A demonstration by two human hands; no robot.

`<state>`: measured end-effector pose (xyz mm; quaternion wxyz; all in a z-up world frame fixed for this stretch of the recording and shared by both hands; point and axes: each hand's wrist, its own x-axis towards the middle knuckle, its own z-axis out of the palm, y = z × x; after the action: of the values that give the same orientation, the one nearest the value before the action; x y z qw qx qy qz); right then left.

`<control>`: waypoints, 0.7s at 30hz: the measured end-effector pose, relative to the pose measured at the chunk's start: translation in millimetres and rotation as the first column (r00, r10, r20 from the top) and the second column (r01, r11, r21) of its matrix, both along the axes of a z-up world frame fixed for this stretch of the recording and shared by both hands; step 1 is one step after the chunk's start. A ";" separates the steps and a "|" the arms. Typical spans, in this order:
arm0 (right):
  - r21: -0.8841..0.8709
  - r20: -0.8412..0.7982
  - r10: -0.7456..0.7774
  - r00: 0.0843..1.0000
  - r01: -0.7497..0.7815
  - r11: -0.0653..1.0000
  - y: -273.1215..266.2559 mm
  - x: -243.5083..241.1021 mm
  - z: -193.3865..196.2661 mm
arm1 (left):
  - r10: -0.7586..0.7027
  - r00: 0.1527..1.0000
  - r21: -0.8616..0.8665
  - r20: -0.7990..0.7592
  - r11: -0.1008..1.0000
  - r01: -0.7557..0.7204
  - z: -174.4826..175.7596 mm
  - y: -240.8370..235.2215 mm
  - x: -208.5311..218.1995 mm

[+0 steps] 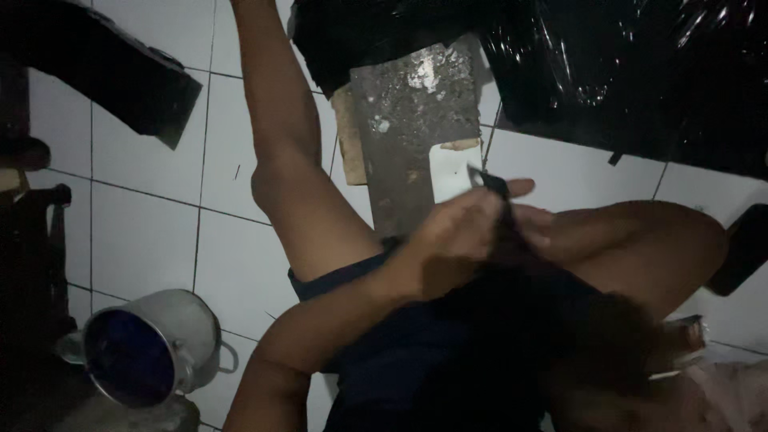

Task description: The person sits on the floor and uses a knife to cut a black sheet of material into thin strips on a wooden block. The cut strips are placed in a pile nearby.

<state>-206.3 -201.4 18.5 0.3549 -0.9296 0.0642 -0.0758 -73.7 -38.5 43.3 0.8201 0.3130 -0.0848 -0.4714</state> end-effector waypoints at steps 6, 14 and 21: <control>0.193 -0.342 0.434 0.833 -0.390 0.900 33.5 6.4 0.7 | 0.095 0.930 0.277 0.355 0.940 -0.202 32.0 34.8 34.0; 0.109 0.077 -0.014 0.997 0.006 0.994 17.2 69.9 6.5 | -0.730 -0.221 0.451 0.646 0.599 -0.661 25.8 82.5 53.8; 0.039 -0.104 0.045 0.994 -0.041 0.998 24.0 109.6 16.8 | -0.683 -0.061 0.509 0.728 0.598 -0.618 -3.2 85.6 62.3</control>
<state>-96.7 -177.4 35.3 0.3695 -0.9269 0.0640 -0.0182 -11.4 47.1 40.1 0.2098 0.8696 -0.4397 -0.0805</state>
